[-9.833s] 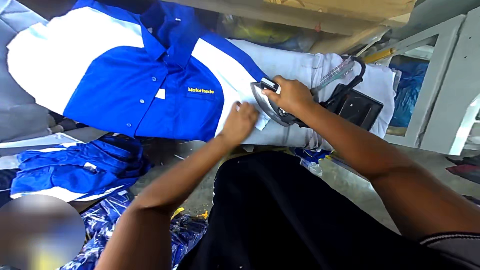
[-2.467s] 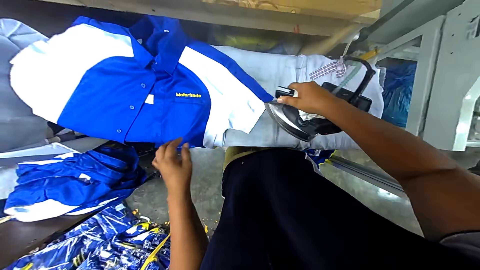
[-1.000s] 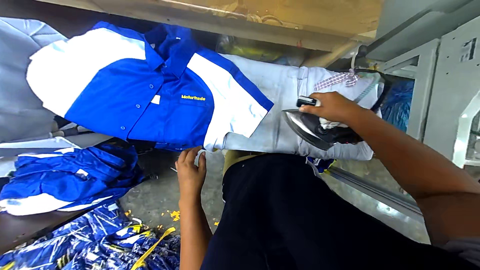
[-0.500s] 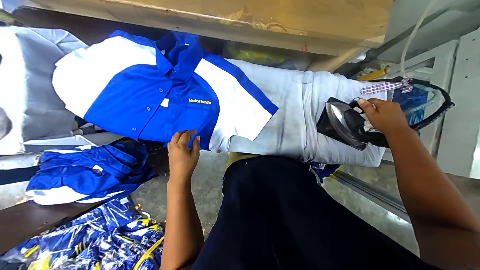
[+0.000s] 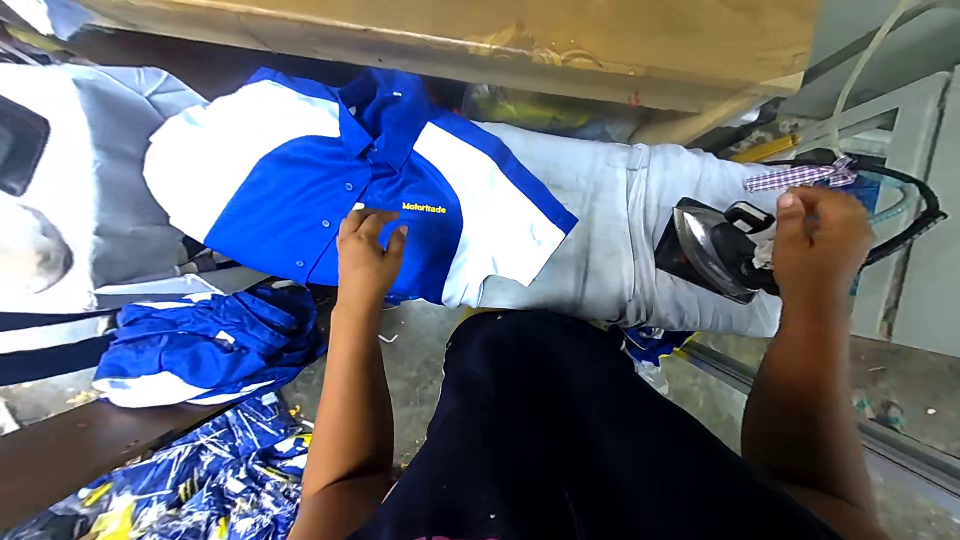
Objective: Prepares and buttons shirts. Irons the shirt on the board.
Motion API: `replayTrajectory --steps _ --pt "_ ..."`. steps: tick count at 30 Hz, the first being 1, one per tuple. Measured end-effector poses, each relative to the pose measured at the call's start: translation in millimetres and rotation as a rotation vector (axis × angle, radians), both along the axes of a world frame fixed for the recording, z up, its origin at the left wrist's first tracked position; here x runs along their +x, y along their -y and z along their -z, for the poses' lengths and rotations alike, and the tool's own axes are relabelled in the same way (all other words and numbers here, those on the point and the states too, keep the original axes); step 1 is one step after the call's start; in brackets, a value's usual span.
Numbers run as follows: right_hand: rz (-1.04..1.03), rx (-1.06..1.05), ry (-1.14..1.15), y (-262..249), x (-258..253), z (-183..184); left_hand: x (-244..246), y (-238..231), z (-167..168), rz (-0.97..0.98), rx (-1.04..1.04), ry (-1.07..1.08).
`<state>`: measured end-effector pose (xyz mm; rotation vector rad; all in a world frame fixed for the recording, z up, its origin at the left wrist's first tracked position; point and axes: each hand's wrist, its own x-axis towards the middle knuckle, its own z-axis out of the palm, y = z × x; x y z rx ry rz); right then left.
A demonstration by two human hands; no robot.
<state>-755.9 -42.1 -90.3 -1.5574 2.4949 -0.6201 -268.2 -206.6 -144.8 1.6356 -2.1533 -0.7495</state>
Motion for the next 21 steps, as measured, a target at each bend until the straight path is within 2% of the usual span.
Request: replayTrajectory --steps 4,8,11,14,16,18,21 --pt "-0.038 0.039 0.158 15.7 75.3 1.7 -18.2 72.3 -8.2 -0.021 0.01 0.007" --pt "-0.138 0.264 0.29 67.5 139.1 52.5 -53.5 170.2 5.8 -0.07 0.098 0.16" --pt "-0.12 0.377 0.247 105.0 166.6 95.3 -78.2 223.9 32.5 -0.034 0.261 0.336" --pt "-0.063 0.52 0.147 130.4 176.9 119.7 -92.1 259.8 63.2 0.007 0.385 0.379" --pt "-0.008 0.576 0.134 137.5 179.1 127.3 -95.2 271.3 70.1 0.043 0.412 0.382" --pt "0.033 0.635 0.165 140.8 178.6 126.5 -92.7 269.7 63.9 0.044 0.43 0.283" --pt "-0.007 0.626 0.292 138.9 170.5 114.5 -69.6 242.0 30.1 -0.028 0.444 -0.116"
